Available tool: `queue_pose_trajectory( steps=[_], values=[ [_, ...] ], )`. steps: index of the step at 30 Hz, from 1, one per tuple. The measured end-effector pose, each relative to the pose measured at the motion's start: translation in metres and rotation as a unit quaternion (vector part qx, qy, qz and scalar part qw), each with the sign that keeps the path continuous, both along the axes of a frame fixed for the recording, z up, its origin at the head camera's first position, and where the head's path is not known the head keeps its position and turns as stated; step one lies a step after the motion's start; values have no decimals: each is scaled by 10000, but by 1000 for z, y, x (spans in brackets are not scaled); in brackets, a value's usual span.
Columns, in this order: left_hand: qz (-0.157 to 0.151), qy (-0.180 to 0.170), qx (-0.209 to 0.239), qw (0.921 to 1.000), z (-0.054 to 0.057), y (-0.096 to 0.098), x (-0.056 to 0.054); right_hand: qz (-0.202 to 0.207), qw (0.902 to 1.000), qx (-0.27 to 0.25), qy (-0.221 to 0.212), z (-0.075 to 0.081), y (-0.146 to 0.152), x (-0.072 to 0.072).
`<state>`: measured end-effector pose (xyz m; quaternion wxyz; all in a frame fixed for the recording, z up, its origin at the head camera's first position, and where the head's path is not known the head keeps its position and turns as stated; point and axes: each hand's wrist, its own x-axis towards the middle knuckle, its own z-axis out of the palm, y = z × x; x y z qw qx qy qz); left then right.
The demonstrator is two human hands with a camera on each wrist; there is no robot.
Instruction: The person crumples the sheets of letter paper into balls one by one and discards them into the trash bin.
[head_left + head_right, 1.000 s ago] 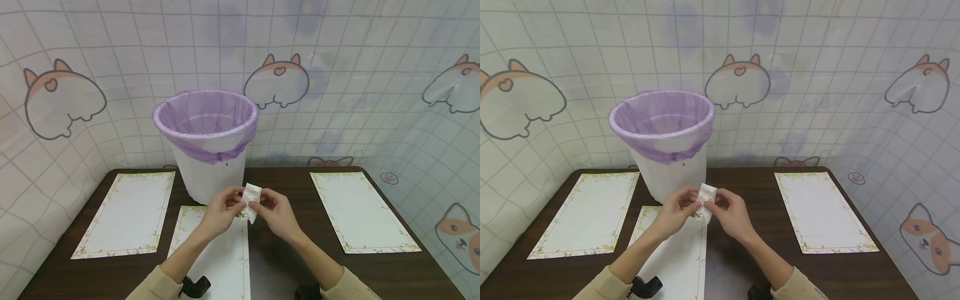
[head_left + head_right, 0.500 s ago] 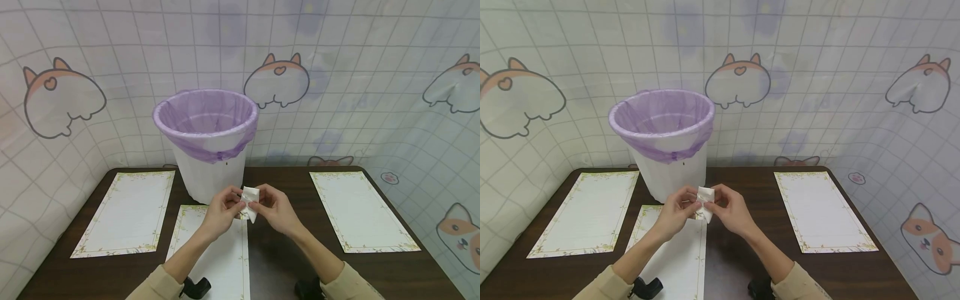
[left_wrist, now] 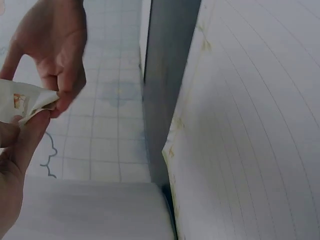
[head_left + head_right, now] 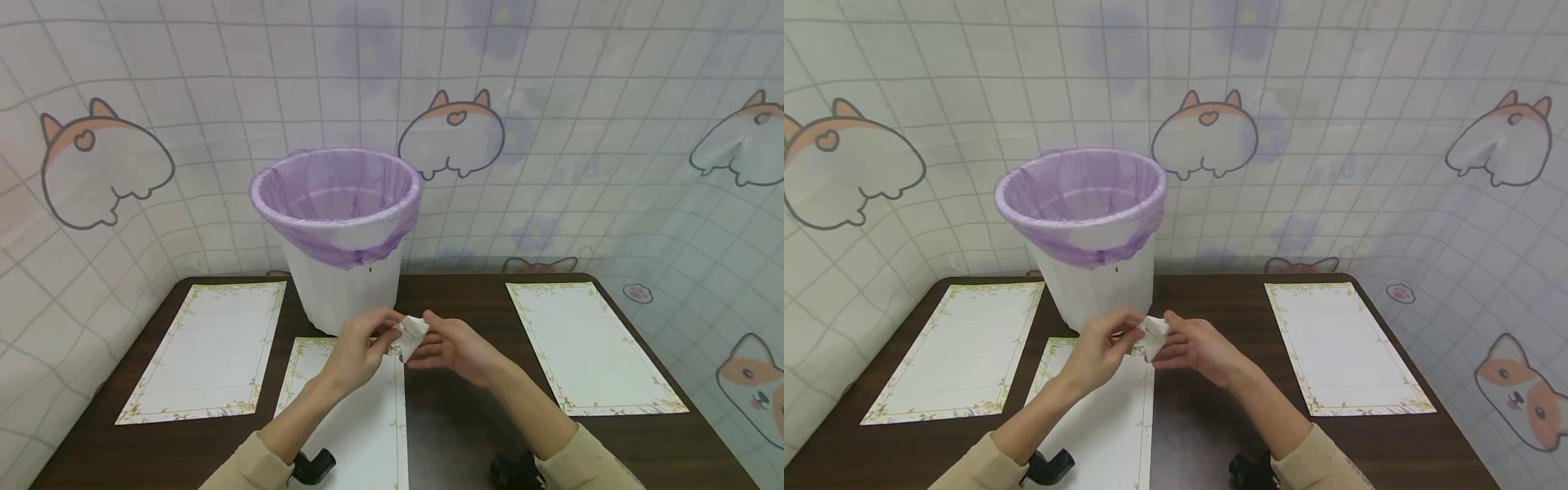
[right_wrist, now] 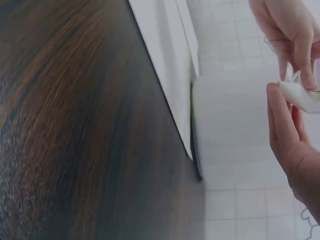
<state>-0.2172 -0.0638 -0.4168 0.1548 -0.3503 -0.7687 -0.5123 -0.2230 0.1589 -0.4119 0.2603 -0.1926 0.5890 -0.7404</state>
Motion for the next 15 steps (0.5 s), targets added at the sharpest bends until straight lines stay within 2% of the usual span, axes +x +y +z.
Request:
queue_pose_trajectory(
  steps=[3,7,10,15],
  values=[
    [88,119,-119,9998,0,1,1,339,9992,-161,-119,1,4,0],
    [62,74,-178,9998,-1,-1,0,575,9975,-296,-268,1,6,1],
    [-187,-130,-163,9996,0,-2,-2,576,9970,-372,-351,1,7,2],
    [-724,-759,-81,9945,5,-8,-4,500,9965,-457,-493,1,9,3]
  ],
)
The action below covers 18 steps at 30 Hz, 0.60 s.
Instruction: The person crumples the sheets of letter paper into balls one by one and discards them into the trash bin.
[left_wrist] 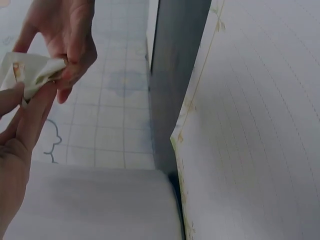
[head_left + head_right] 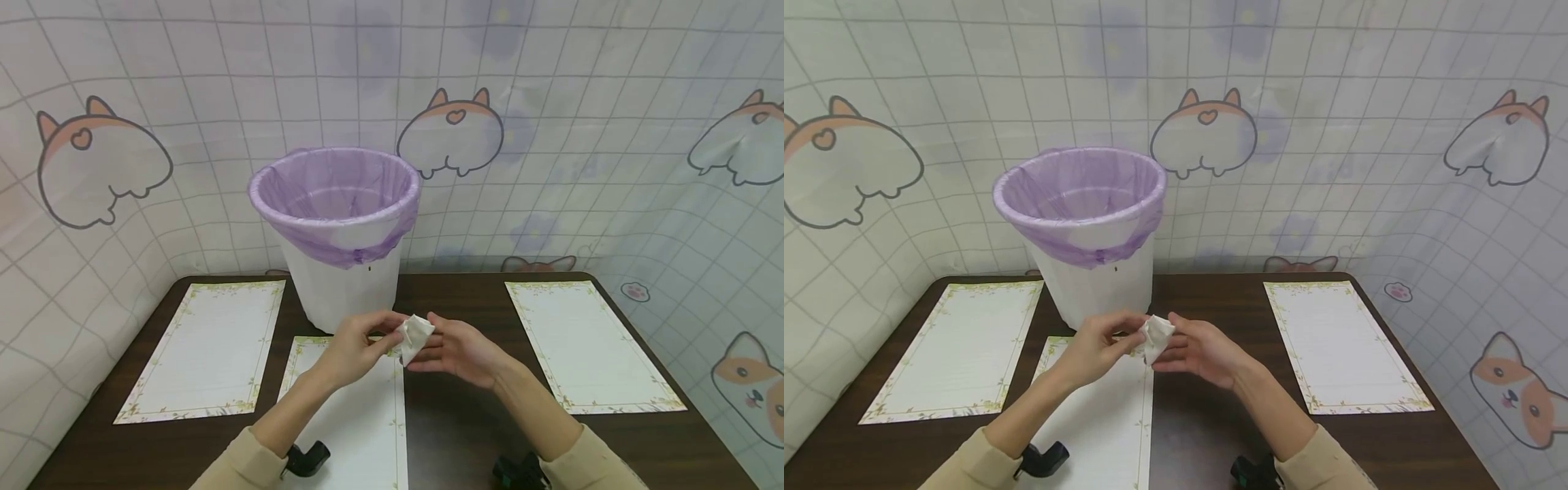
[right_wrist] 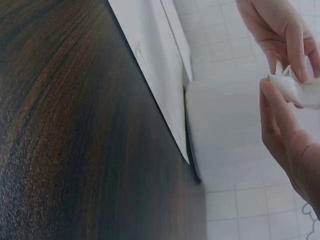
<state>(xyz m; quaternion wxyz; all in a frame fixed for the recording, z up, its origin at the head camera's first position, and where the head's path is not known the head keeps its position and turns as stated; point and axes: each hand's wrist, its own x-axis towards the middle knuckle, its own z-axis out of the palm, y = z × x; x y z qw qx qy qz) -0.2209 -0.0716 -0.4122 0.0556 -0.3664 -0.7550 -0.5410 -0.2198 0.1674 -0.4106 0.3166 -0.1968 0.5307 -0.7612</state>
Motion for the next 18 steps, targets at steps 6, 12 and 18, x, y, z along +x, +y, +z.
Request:
queue_pose_trajectory(
  steps=[6,12,18],
  values=[
    [-268,-550,236,9978,3,-3,0,2,9999,33,-123,1,2,0],
    [-164,153,216,9995,3,1,1,168,9999,-13,12,-1,0,1],
    [-40,1914,-143,9814,1,3,-4,512,9981,-215,-250,-4,-1,2]
  ],
)
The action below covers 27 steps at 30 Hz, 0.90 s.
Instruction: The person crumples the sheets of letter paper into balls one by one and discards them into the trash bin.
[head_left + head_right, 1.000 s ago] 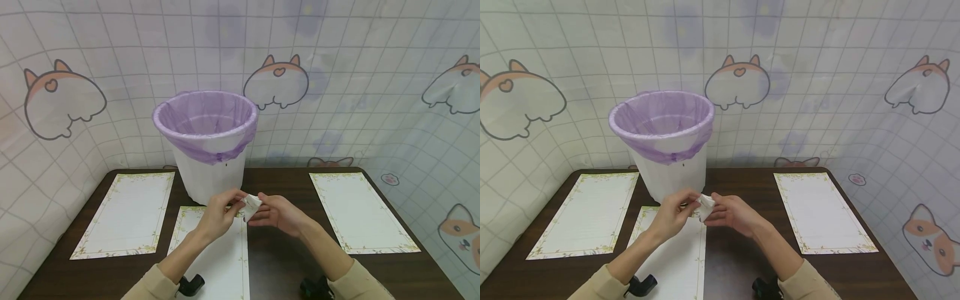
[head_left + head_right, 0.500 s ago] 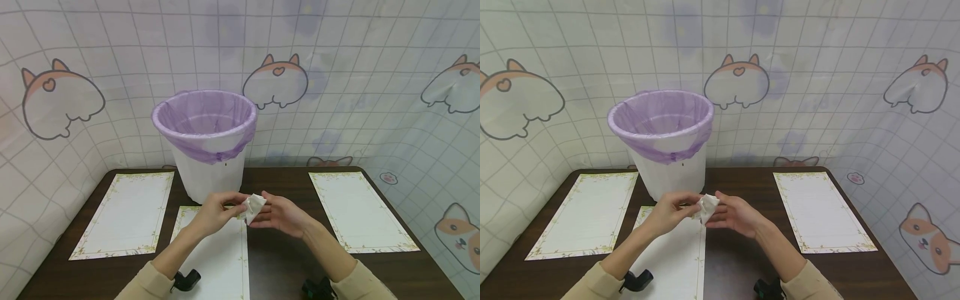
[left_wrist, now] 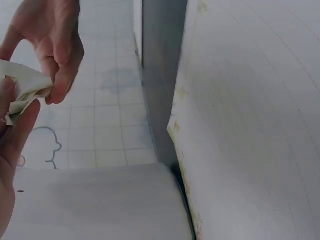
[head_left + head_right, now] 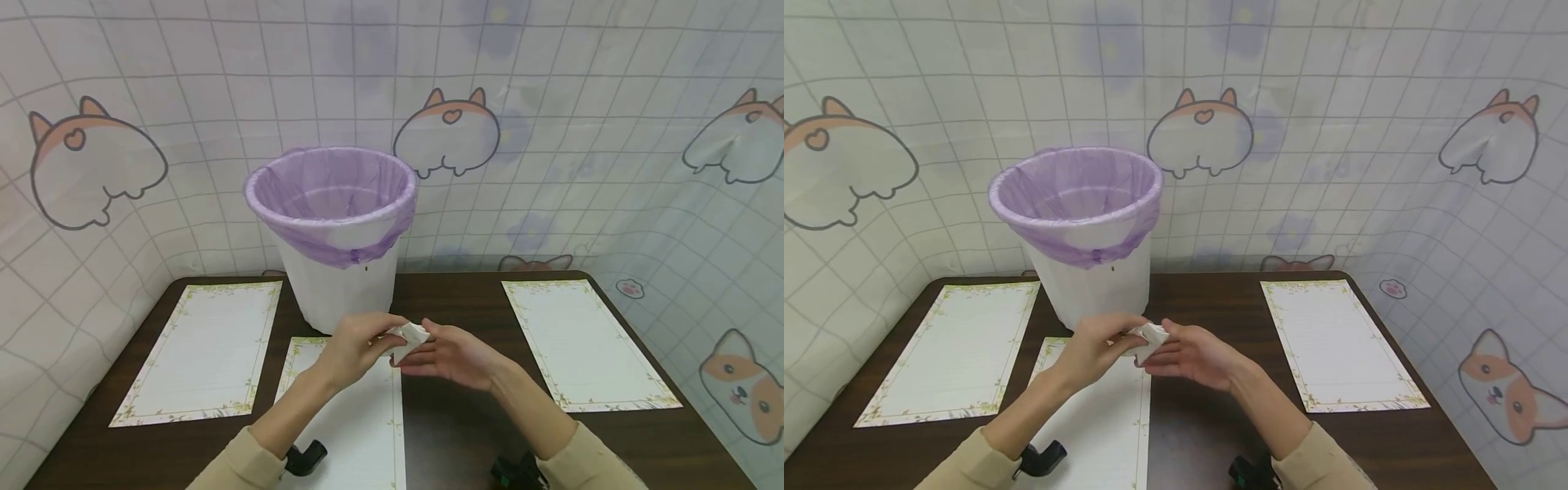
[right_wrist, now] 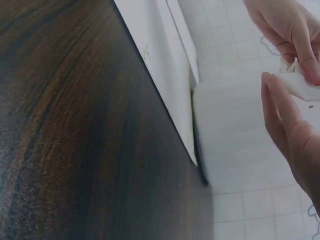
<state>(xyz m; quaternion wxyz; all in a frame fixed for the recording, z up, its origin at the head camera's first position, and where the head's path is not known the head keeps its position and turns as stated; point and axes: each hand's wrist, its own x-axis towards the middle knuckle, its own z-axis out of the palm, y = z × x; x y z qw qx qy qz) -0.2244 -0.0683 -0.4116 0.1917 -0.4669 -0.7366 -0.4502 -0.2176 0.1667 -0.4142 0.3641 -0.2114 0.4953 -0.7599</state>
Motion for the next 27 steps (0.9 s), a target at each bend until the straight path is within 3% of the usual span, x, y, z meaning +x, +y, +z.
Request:
queue_pose_trajectory(
  steps=[2,4,11,16,18,21,24,27],
  values=[
    [72,418,-109,9990,0,0,-1,222,9996,-135,-93,-2,1,0],
    [81,619,-173,9979,0,1,-1,405,9988,-247,-118,-3,2,0],
    [66,572,-212,9981,-1,2,-2,492,9978,-439,92,-6,1,1],
    [-121,504,-286,9982,-2,-1,-9,218,9983,-373,403,-6,0,3],
    [-312,210,-306,9988,-1,-3,-11,121,9983,-296,495,-5,0,3],
    [-710,-627,-288,9951,0,-7,-12,-2,9981,-126,603,-4,1,4],
    [-990,-1795,-210,9785,0,-11,-9,-182,9976,40,668,-4,2,4],
    [-821,-2863,-60,9546,-1,-11,-5,-429,9950,244,868,-3,2,3]
  ],
)
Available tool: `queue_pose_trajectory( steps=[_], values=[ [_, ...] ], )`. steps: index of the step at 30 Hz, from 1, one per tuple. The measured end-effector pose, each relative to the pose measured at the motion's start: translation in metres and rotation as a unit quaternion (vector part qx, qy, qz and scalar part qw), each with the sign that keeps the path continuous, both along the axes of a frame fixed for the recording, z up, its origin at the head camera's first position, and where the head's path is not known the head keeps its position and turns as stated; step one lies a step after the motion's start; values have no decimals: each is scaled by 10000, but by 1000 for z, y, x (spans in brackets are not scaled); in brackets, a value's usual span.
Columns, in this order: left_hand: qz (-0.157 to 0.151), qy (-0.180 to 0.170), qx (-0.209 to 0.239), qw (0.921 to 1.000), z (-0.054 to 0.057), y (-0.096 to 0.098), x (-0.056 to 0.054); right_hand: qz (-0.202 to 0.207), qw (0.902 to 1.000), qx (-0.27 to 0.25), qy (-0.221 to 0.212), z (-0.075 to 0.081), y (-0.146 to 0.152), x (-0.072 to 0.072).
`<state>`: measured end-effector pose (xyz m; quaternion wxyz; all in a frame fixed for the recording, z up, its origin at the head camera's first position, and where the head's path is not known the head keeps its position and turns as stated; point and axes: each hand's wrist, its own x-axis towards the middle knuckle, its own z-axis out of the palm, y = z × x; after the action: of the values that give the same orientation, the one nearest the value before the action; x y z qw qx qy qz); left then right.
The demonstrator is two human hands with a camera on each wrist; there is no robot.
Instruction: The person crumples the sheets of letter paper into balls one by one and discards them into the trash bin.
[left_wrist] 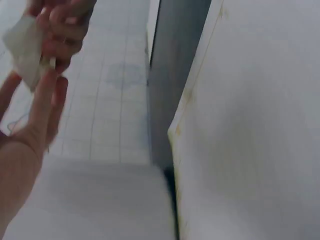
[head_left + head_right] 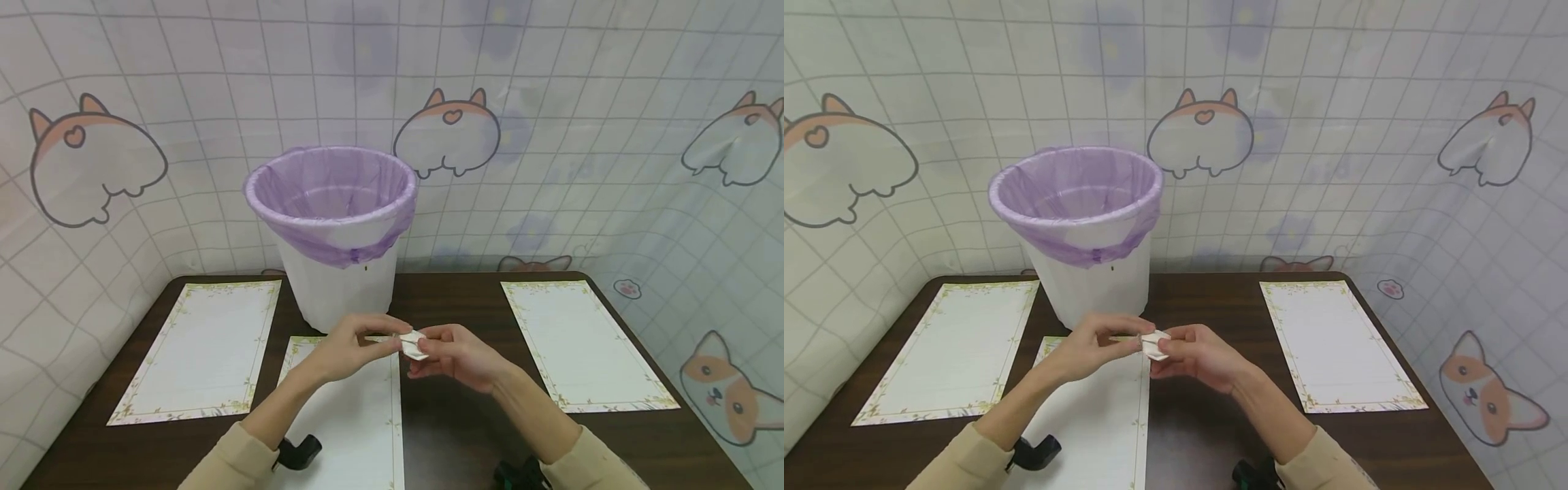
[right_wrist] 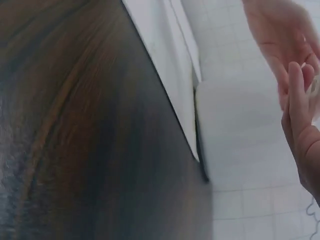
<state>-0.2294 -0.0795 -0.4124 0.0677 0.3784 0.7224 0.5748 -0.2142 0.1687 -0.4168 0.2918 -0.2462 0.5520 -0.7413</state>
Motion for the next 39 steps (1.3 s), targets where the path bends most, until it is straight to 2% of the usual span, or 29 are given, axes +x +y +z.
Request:
queue_pose_trajectory(
  steps=[2,6,10,13,18,24,27,35,39],
  values=[
    [255,-630,107,9976,-1,2,2,-129,9995,161,228,0,-1,0],
    [805,-1474,410,9849,-1,7,7,-475,9944,621,715,2,-6,1],
    [1181,-1938,554,9723,-1,13,9,-977,9840,1031,1073,4,-11,3],
    [1327,-2102,714,9660,-1,17,9,-1343,9751,1215,1279,4,-14,5],
    [1505,-1993,1065,9624,-3,21,11,-1704,9670,1283,1396,1,-17,7],
    [1749,-1617,1477,9599,-5,23,13,-1728,9721,887,1314,0,-19,9],
    [1849,-1436,1587,9592,-5,23,13,-1861,9697,778,1377,0,-22,8],
    [1830,-994,1557,9656,-4,21,11,-2653,9372,1163,1943,1,-29,10],
    [2088,-807,1369,9650,-3,20,11,-2925,9253,1081,2159,3,-31,10]
  ],
)
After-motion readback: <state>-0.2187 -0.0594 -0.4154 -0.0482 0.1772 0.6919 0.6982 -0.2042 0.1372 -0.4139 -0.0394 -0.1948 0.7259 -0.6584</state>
